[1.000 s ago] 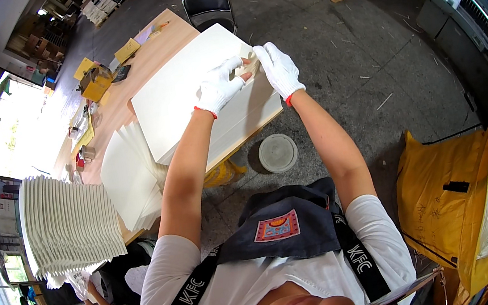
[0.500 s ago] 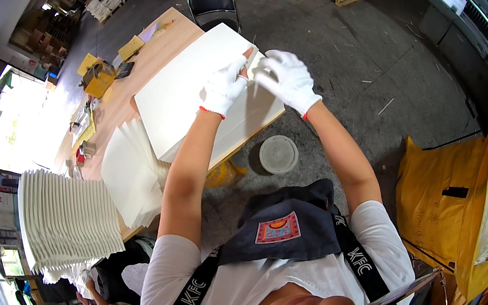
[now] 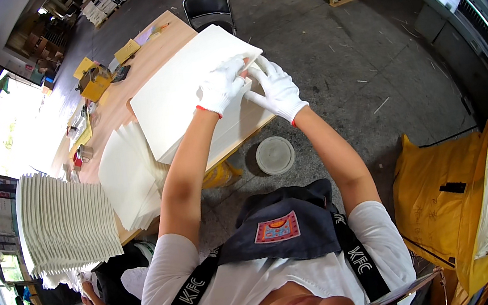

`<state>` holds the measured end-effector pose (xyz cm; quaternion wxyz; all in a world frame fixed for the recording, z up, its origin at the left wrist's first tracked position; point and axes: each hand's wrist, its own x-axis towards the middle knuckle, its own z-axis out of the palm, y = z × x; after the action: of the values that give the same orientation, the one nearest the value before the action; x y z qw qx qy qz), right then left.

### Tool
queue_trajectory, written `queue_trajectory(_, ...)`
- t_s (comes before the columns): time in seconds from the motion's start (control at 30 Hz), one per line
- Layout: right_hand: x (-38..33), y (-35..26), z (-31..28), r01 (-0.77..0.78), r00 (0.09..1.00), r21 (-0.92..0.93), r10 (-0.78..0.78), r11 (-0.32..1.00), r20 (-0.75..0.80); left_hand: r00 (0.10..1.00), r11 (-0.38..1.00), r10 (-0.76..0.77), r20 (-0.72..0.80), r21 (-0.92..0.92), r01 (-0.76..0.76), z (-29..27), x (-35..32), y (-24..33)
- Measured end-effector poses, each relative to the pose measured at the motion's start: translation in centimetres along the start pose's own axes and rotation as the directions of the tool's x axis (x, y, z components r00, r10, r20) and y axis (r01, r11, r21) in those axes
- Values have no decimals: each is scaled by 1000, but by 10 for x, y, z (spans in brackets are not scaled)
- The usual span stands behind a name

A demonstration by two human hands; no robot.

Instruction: The person repeatedly picks up small stacks of white paper sheets from a table and places them onto a larger, growing stack. The person wears white gloves and handles the sheets carefully to maintain alignment.

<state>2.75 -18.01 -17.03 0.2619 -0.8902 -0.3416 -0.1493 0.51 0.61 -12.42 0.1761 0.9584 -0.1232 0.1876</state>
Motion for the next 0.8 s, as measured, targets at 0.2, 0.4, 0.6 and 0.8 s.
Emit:
queue_trajectory(0.2, 11, 33, -7, -304, 915, 692, 403, 655, 19, 999, 995, 29, -18, 94, -27, 11, 13, -14)
queue_trajectory(0.4, 33, 45, -21, -64, 997, -47, 66, 997, 38, 999, 996, 19, -33, 83, -16, 14, 12, -17)
queue_trajectory(0.6, 50, 32, -34, 66, 998, -8, -66, 998, -24, 998, 997, -62, 11, 44, 61, 2, 13, -1)
queue_trajectory(0.8, 49, 16, -27, -424, 905, 520, 350, 741, 241, 986, 978, -137, 92, -148, 150, -9, 1, -2)
